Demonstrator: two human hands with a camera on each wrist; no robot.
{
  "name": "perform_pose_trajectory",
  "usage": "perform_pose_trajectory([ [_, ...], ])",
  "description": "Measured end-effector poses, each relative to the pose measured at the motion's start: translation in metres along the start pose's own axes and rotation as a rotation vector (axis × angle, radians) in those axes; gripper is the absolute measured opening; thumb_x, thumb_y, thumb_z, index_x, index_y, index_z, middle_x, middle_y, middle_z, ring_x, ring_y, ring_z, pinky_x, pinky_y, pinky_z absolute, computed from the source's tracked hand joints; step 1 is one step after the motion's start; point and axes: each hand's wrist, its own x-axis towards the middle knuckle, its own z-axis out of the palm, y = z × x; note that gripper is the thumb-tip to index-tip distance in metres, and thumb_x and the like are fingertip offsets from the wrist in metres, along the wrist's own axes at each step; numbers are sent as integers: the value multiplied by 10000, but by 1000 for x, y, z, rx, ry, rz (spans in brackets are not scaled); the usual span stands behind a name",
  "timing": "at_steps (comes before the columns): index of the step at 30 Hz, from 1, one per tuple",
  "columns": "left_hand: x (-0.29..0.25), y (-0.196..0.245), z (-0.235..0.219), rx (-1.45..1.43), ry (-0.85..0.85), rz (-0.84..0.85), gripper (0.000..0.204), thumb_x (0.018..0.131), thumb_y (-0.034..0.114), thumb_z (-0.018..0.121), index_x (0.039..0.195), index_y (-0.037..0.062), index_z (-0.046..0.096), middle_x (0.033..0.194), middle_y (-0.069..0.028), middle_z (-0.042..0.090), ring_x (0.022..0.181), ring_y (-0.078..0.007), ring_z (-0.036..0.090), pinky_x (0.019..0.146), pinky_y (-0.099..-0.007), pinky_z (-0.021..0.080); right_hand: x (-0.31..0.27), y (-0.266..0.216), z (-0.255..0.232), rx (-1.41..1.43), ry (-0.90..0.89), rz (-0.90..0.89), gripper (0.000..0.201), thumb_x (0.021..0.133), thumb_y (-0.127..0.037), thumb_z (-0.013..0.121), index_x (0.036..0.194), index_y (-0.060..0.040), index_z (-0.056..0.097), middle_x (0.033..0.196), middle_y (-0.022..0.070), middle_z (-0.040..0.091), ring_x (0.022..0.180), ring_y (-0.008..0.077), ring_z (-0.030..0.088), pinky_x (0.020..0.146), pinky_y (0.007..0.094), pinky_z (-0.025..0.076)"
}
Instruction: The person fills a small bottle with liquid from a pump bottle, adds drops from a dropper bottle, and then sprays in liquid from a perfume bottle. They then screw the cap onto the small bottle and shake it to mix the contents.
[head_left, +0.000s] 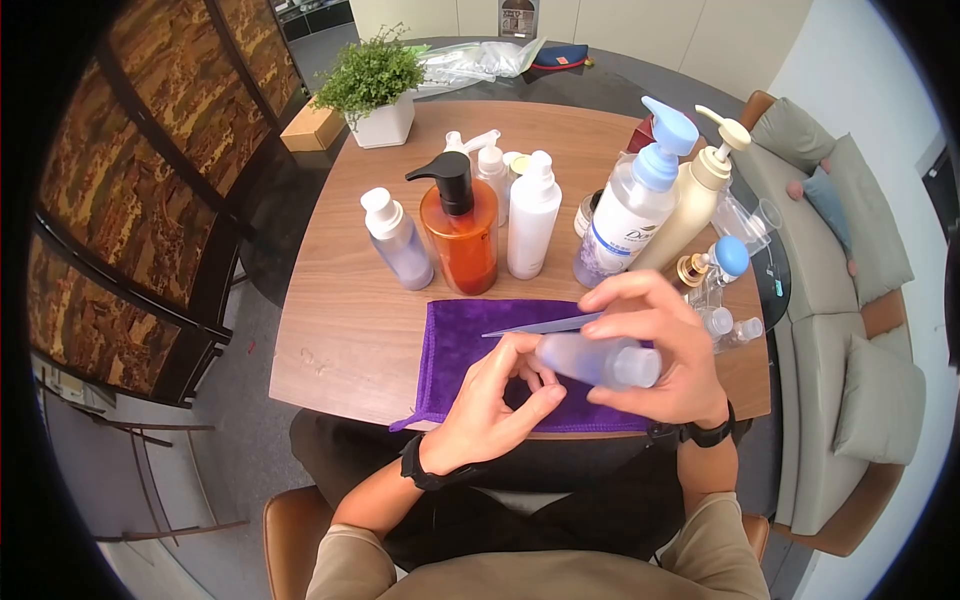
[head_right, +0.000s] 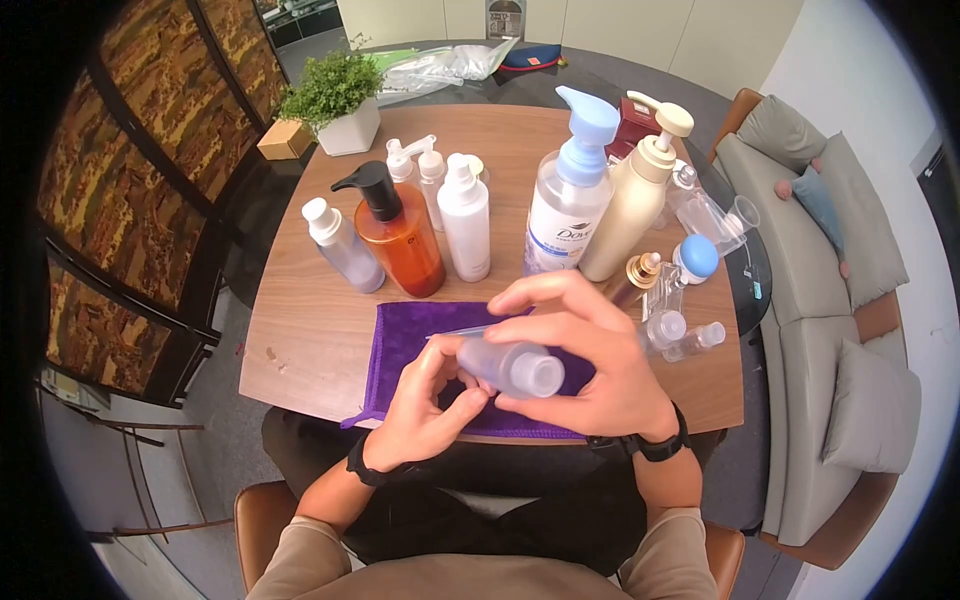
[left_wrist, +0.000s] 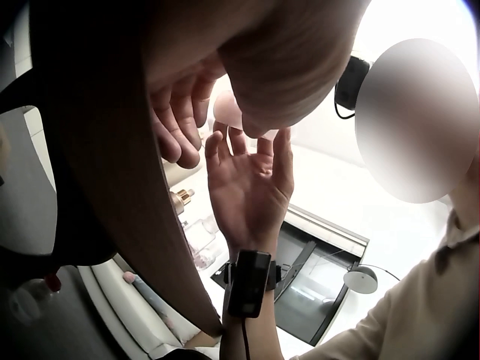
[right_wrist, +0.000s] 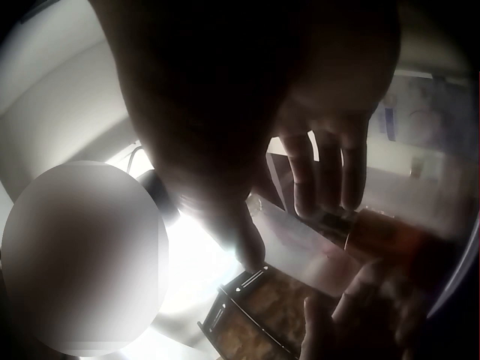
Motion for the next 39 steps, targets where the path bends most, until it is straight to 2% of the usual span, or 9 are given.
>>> perform_pose_trajectory([
  [2,0,-3,-3,-61,-2,-40,154,1024,71,744,1106,-17,649,1109,-115,702,949,-187,688,842,-336,563,-5,-1,-2,98,160,51,510,758,-105,957,1223,-39,758,1311,180,679,1194,296,684,1022,423,550],
  [3,1,-5,-8,40,-54,52,128,1026,57,732,982,-19,638,1060,-112,695,893,-180,663,802,-327,546,-5,0,-4,98,160,51,510,758,-105,957,1223,-39,758,1311,180,679,1194,296,684,1022,423,550],
  [4,2,-5,-11,140,-107,145,204,1028,43,719,857,-21,628,1011,-109,688,838,-174,638,762,-317,530,-6,3,-7,74,139,39,513,759,-103,955,1225,-37,752,1318,179,679,1201,297,678,1027,424,544],
  [7,2,5,-6,131,-99,82,341,1018,12,706,704,-37,581,929,-103,670,773,-166,600,702,-315,493,-5,3,-2,28,134,27,502,763,-91,943,1222,-35,749,1328,168,682,1217,301,663,1038,421,528],
  [9,1,6,-6,146,-99,76,330,1010,1,707,707,-43,585,912,-100,666,756,-165,594,685,-320,482,-6,8,4,-46,206,18,495,759,-79,940,1214,-29,753,1326,152,687,1216,299,661,1033,418,529],
  [16,3,11,-4,157,-85,77,294,1006,-19,703,733,-64,604,821,-97,645,688,-172,571,625,-332,447,-5,8,-2,-4,195,46,522,739,-56,941,1228,-27,759,1294,142,711,1207,305,672,1049,425,526],
  [18,3,12,-4,166,-100,75,293,1007,-17,704,736,-64,605,804,-99,640,670,-178,566,614,-336,444,-1,6,-7,-4,85,-22,523,734,-60,948,1222,-31,763,1265,138,734,1203,305,683,1060,428,522],
  [37,2,8,-5,220,-162,80,291,1011,-5,714,746,-60,607,703,-112,599,584,-206,537,555,-360,423,-1,7,-3,4,9,21,440,777,-61,924,1186,-26,765,1256,128,742,1186,302,694,1054,439,525],
  [39,2,7,-6,227,-163,86,291,1011,-6,714,745,-60,609,695,-112,598,578,-207,538,551,-362,422,-4,10,1,16,71,74,438,780,-73,926,1185,-26,765,1257,127,743,1185,299,697,1053,438,523],
])
